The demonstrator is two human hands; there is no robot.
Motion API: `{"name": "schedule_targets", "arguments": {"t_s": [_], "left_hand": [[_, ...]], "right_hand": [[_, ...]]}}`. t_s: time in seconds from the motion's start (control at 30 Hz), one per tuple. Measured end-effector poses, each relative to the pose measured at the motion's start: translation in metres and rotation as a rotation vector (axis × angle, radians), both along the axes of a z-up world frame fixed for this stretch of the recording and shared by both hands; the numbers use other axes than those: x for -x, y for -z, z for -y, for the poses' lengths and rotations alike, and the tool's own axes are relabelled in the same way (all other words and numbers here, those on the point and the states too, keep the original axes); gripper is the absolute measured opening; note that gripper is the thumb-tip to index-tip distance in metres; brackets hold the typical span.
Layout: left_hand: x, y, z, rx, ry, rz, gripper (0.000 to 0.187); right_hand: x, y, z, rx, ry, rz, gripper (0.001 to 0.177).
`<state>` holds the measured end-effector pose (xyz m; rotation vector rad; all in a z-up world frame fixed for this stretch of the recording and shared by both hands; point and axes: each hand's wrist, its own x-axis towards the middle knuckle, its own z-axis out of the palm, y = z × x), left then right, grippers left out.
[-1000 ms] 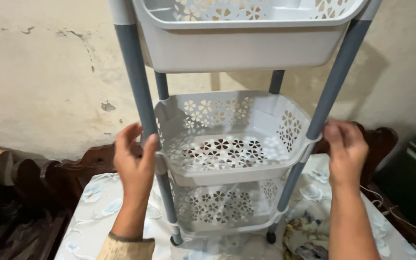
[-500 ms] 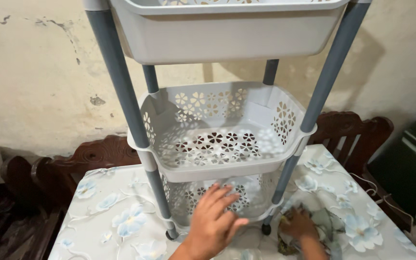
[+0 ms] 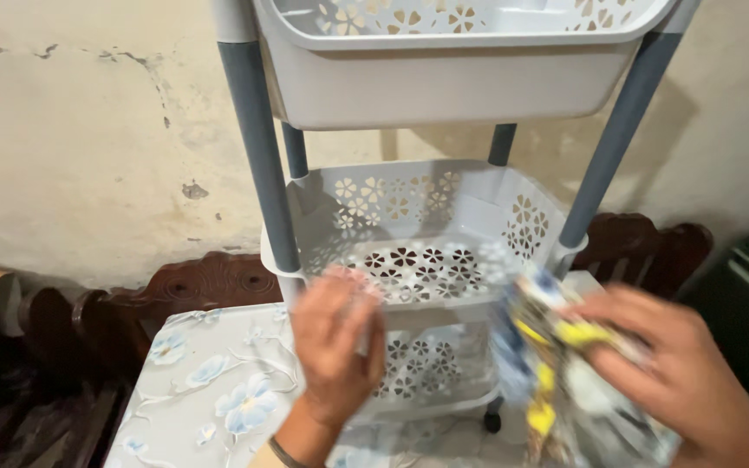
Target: The person wipes the shelves and frame of a three-tier plastic storage cart with a patterned cloth, then wipes the table surface beneath it. The cart remains in place on the table after cleaning.
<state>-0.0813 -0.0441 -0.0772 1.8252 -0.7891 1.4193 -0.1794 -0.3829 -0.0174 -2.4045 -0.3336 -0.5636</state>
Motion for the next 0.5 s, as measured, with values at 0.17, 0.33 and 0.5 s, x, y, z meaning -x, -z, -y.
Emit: {"name": "schedule_targets", "arguments": {"t_s": [0.17,0.33,0.5], "left_hand": [[-0.037,-0.011,-0.04,0.148,-0.208,-0.039,0.077],[-0.064,-0.01,-0.056,0.137,-0.042,-0.373,0.082],[-0.066,-0.001,-0.053,0.138,0.019,-0.435,0.078]], "right_hand": [[-0.096,-0.057,-0.11,0.393,0.098,0.549,0.029],[-0.251,-0.027,-0.098,0.632,0.496,-0.182,0.035],[-0.31,0.06,-0.052,0.652,0.276,-0.821,0.116]]}}
